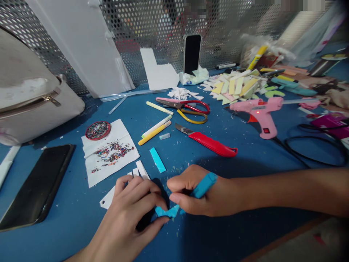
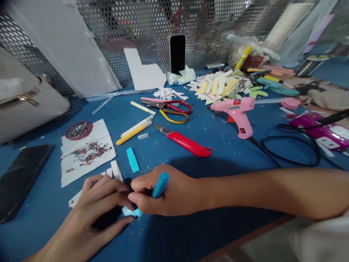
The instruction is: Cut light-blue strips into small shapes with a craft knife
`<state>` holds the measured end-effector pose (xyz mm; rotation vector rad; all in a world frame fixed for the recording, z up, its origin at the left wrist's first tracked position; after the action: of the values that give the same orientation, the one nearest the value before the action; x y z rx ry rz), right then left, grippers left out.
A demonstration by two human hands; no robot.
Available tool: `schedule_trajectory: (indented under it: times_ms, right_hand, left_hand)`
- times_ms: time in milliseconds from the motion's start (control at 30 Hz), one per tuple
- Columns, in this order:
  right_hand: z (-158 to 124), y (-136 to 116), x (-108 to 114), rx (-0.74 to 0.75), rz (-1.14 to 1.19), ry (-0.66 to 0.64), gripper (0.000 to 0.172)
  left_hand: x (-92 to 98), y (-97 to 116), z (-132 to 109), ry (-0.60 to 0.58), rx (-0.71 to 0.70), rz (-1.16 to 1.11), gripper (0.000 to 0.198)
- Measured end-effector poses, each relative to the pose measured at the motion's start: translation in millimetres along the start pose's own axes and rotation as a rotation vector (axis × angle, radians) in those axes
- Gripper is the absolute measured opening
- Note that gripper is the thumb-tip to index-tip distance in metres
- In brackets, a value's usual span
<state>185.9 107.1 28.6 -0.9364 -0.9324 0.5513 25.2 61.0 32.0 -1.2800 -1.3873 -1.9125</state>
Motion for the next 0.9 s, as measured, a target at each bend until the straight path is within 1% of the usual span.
schedule_trajectory:
  times_ms: [100, 167, 233, 333, 467, 567, 700, 767, 900]
  right_hand:
    - [-0.4, -0.1, 0.6, -0.027, 0.011, 0.022, 0.031]
    - [-0.3, -0.9, 0.4, -0.020, 0.002, 0.016, 0.031]
    - [-0.1, -1.2, 0.4, -0.015, 0.003, 0.012, 0.034]
    - [-0.3, 0.2, 1.4, -0.042, 0.018, 0.025, 0.032]
    - [-0.5, -0.1, 1.7, -0.021, 0.014, 0.011, 0.035]
    - [-0.9, 1.1, 2.1, -0.050, 0.032, 0.026, 0.033]
    - [0.3, 0.1, 2.0, -0.029, 0.015, 0.016, 0.036]
    - [0.6, 0.4, 2.4, -0.039, 0.022, 0.022, 0.034]
    - [0.4, -0.3, 1.8, -0.034, 0.027, 0.010, 0.036]
  left_hand:
    - [0.4, -0.2, 0.3, 0.009, 0.001, -0.003, 0.009]
    - [0.6, 0.0, 0.5, 0.016, -0.010, -0.001, 0.010]
    - [0.3, 0.5, 0.6, 0.014, -0.026, 0.005, 0.011]
    - [-0.1, 0.3, 0.4, 0.006, -0.019, 0.000, 0.011]
    - [0.1, 0.1, 0.1, 0.005, -0.001, 0.000, 0.011]
    - [0.0, 0.3, 0.0, 0.000, 0.000, -0.006, 0.010]
    - [0.1, 0.0, -0.1, 0.003, 0.006, -0.008, 0.010]
    - [0.3, -0.5, -0.1, 0.000, 0.009, -0.005, 0.009]
    - [1.1, -0.8, 0.2, -0.010, -0.021, 0.022, 0.010]
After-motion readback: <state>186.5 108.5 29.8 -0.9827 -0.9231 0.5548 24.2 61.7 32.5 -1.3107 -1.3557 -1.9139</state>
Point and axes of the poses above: each hand's wrist, its own z-axis towards the middle knuckle, its own x-axis out of the back of the hand, y = z × x, the point moved 4 cm from there along z, towards the middle knuckle, and after that the axes turned 13 degrees about x, right-handed, at the moved point
